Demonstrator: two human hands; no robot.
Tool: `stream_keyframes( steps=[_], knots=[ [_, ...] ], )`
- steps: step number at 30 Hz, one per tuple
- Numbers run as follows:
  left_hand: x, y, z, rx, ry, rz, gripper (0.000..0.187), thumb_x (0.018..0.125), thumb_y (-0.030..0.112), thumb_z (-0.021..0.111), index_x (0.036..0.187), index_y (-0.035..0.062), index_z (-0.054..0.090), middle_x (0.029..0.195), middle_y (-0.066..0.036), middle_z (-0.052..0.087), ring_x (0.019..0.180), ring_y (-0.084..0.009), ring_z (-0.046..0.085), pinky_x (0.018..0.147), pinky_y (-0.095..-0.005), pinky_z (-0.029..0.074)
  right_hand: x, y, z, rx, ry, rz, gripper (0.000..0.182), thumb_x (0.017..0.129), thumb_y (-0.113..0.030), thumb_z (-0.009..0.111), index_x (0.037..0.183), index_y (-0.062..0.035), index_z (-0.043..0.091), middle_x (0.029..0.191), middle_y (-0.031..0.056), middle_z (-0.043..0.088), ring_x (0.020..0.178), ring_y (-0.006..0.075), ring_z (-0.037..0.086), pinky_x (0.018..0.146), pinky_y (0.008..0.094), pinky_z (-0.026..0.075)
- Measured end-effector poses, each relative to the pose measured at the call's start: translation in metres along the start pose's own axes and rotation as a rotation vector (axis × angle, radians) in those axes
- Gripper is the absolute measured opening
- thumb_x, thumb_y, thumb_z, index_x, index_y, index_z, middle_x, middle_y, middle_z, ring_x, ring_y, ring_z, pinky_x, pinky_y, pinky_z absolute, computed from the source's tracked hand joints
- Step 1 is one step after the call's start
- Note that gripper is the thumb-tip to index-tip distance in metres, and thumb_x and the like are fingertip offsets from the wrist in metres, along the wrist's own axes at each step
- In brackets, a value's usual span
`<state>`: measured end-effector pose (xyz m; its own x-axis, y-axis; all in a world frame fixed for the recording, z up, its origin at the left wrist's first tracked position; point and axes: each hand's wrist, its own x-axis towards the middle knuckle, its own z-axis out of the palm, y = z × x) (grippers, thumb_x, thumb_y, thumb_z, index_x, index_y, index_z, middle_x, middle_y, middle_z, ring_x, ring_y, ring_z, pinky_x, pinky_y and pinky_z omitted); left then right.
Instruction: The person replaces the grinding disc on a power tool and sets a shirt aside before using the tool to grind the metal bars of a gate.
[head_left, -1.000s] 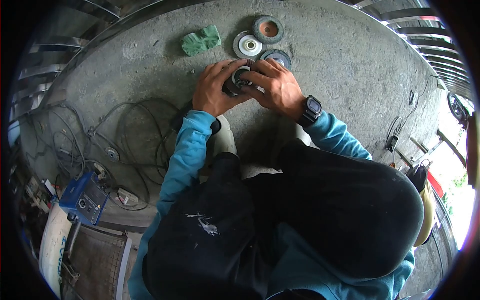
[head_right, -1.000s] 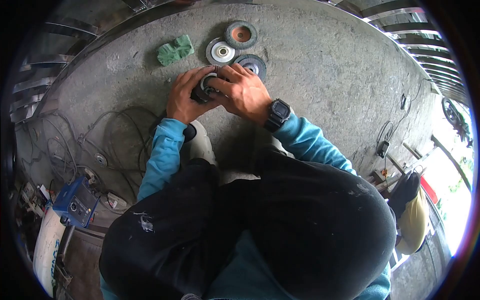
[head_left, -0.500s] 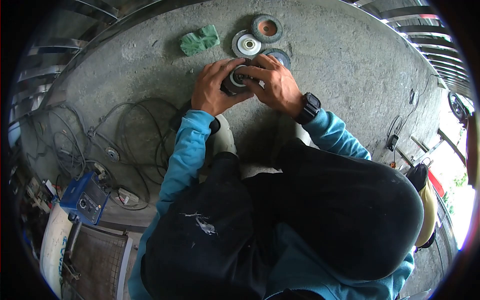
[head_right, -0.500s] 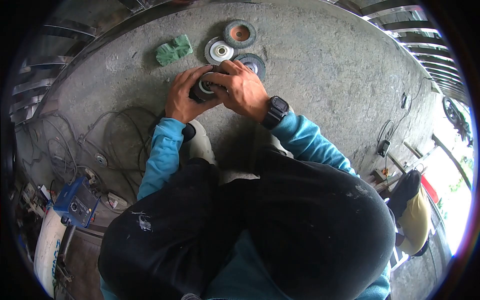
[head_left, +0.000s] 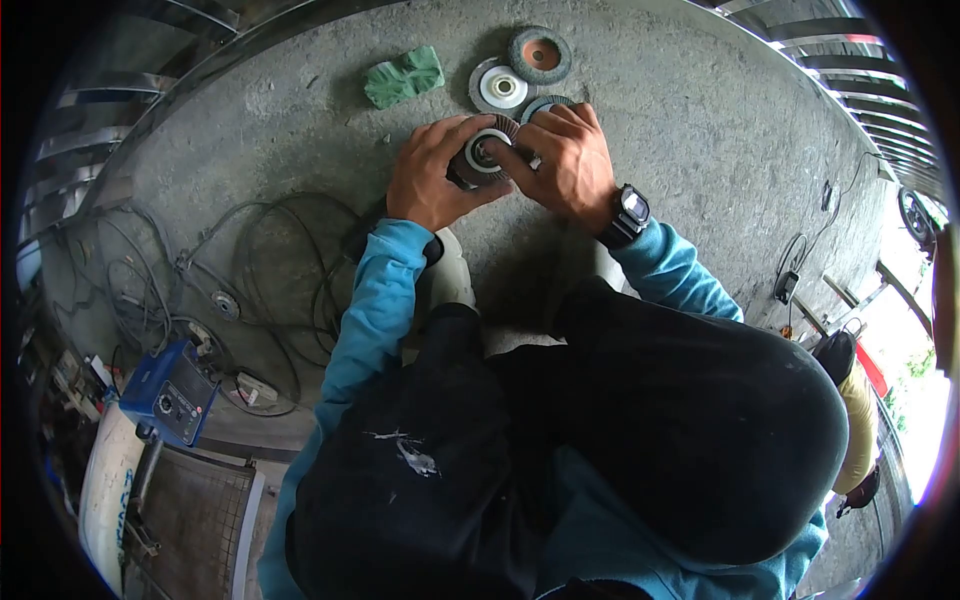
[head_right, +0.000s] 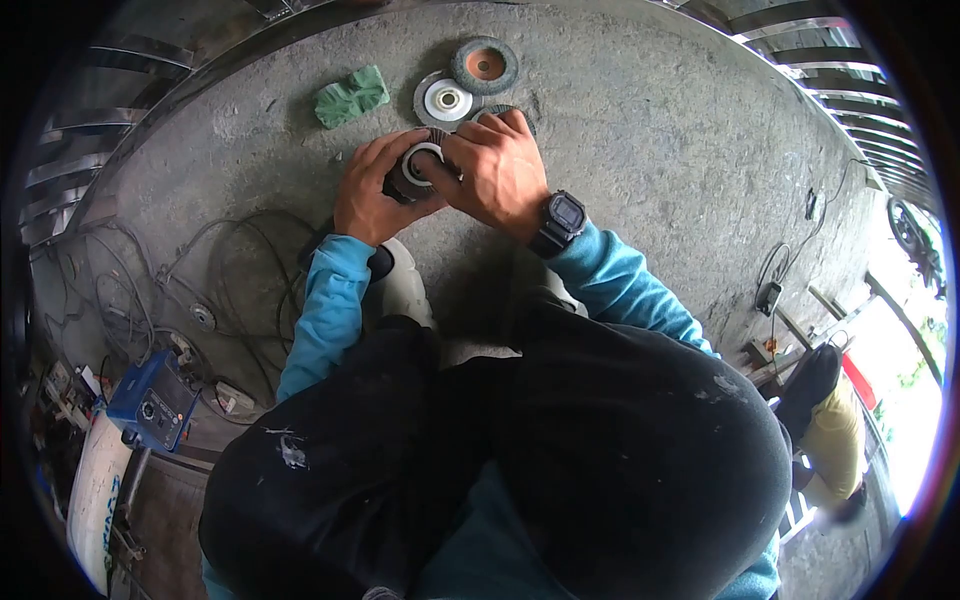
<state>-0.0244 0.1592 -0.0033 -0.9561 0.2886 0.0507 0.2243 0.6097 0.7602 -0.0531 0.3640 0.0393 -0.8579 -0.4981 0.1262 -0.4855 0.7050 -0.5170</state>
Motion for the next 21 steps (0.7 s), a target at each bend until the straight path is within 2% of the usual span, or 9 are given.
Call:
stream_keyframes(
  steps=[1, 4, 8, 10, 14, 16, 18, 20, 21],
  knots=[
    [0.000, -0.002, 0.002, -0.020, -0.005, -0.014, 0.078, 0.066, 0.049, 0.089, 0.135, 0.0246, 0.062, 0.128, -0.009, 0.063, 0.117, -0.0329, 0.059, 0.102, -0.0466, 0.048, -0.001, 0.000, 0.000, 0.015, 0.038, -0.030, 0.019, 0.082, -0.029, 0.076, 0.087, -0.0109, 0.073, 0.081, 0.0026, 0.063, 0.078, 0.0209, 0.063, 0.076, 0.0371, 0.043],
    [0.000, -0.005, 0.003, -0.024, 0.006, 0.006, 0.078, 0.067, 0.048, 0.090, 0.135, 0.0249, 0.062, 0.129, -0.009, 0.063, 0.118, -0.0325, 0.059, 0.103, -0.0466, 0.048, -0.005, 0.003, 0.009, 0.043, 0.073, -0.170, 0.018, 0.081, -0.026, 0.075, 0.092, -0.0121, 0.072, 0.085, 0.0019, 0.062, 0.077, 0.0200, 0.062, 0.076, 0.0368, 0.044],
    [0.000, -0.003, 0.000, -0.011, -0.023, -0.010, 0.079, 0.066, 0.045, 0.091, 0.137, 0.0250, 0.060, 0.131, -0.009, 0.061, 0.122, -0.0328, 0.057, 0.105, -0.0473, 0.046, -0.009, 0.006, 0.009, -0.034, 0.062, -0.193, 0.023, 0.081, -0.021, 0.073, 0.103, -0.0137, 0.070, 0.089, 0.0022, 0.061, 0.082, 0.0203, 0.063, 0.077, 0.0381, 0.045],
    [0.000, 0.000, -0.002, 0.034, -0.052, 0.019, 0.088, 0.061, 0.032, 0.094, 0.139, 0.0161, 0.056, 0.132, -0.010, 0.062, 0.120, -0.0333, 0.059, 0.104, -0.0456, 0.047, -0.009, 0.007, 0.004, -0.035, 0.000, -0.178, 0.031, 0.082, -0.018, 0.072, 0.113, -0.0156, 0.067, 0.097, 0.0041, 0.063, 0.093, 0.0218, 0.063, 0.081, 0.0394, 0.047],
    [0.001, -0.008, -0.007, -0.303, -0.055, -0.141, 0.100, 0.058, 0.034, 0.096, 0.144, 0.0121, 0.050, 0.136, -0.012, 0.060, 0.126, -0.0349, 0.055, 0.108, -0.0455, 0.044, 0.000, 0.003, 0.002, -0.032, 0.024, -0.260, 0.035, 0.082, -0.018, 0.071, 0.117, -0.0148, 0.066, 0.112, 0.0066, 0.063, 0.104, 0.0247, 0.062, 0.084, 0.0408, 0.048],
    [0.006, -0.026, -0.014, -0.138, -0.313, -0.137, 0.110, 0.056, 0.038, 0.096, 0.149, 0.0071, 0.043, 0.138, -0.015, 0.058, 0.130, -0.0367, 0.052, 0.111, -0.0462, 0.041, 0.002, 0.002, 0.005, -0.087, -0.006, -0.292, 0.039, 0.084, -0.018, 0.070, 0.122, -0.0141, 0.062, 0.122, 0.0078, 0.062, 0.108, 0.0264, 0.061, 0.087, 0.0418, 0.048],
    [0.014, -0.036, -0.013, -0.124, -0.368, -0.081, 0.110, 0.057, 0.041, 0.094, 0.149, 0.0095, 0.044, 0.138, -0.017, 0.056, 0.131, -0.0399, 0.049, 0.114, -0.0484, 0.039, 0.004, 0.000, 0.002, -0.046, -0.003, -0.247, 0.047, 0.085, -0.021, 0.070, 0.130, -0.0133, 0.059, 0.123, 0.0091, 0.062, 0.109, 0.0278, 0.061, 0.089, 0.0420, 0.048],
    [0.020, -0.035, -0.015, -0.035, -0.494, -0.157, 0.109, 0.054, 0.044, 0.095, 0.145, 0.0085, 0.048, 0.139, -0.018, 0.055, 0.134, -0.0382, 0.046, 0.115, -0.0479, 0.038, 0.010, -0.007, -0.006, -0.141, -0.265, 0.091, 0.056, 0.084, -0.024, 0.071, 0.136, -0.0137, 0.056, 0.125, 0.0099, 0.061, 0.110, 0.0282, 0.061, 0.091, 0.0413, 0.048],
    [0.018, -0.039, -0.011, -0.033, -0.495, -0.155, 0.109, 0.054, 0.044, 0.095, 0.145, 0.0085, 0.048, 0.139, -0.018, 0.055, 0.134, -0.0382, 0.046, 0.115, -0.0479, 0.038, 0.010, -0.004, -0.007, -0.132, -0.166, 0.026, 0.059, 0.082, -0.027, 0.073, 0.137, -0.0123, 0.055, 0.116, 0.0117, 0.065, 0.105, 0.0282, 0.063, 0.091, 0.0415, 0.048]
  ],
)
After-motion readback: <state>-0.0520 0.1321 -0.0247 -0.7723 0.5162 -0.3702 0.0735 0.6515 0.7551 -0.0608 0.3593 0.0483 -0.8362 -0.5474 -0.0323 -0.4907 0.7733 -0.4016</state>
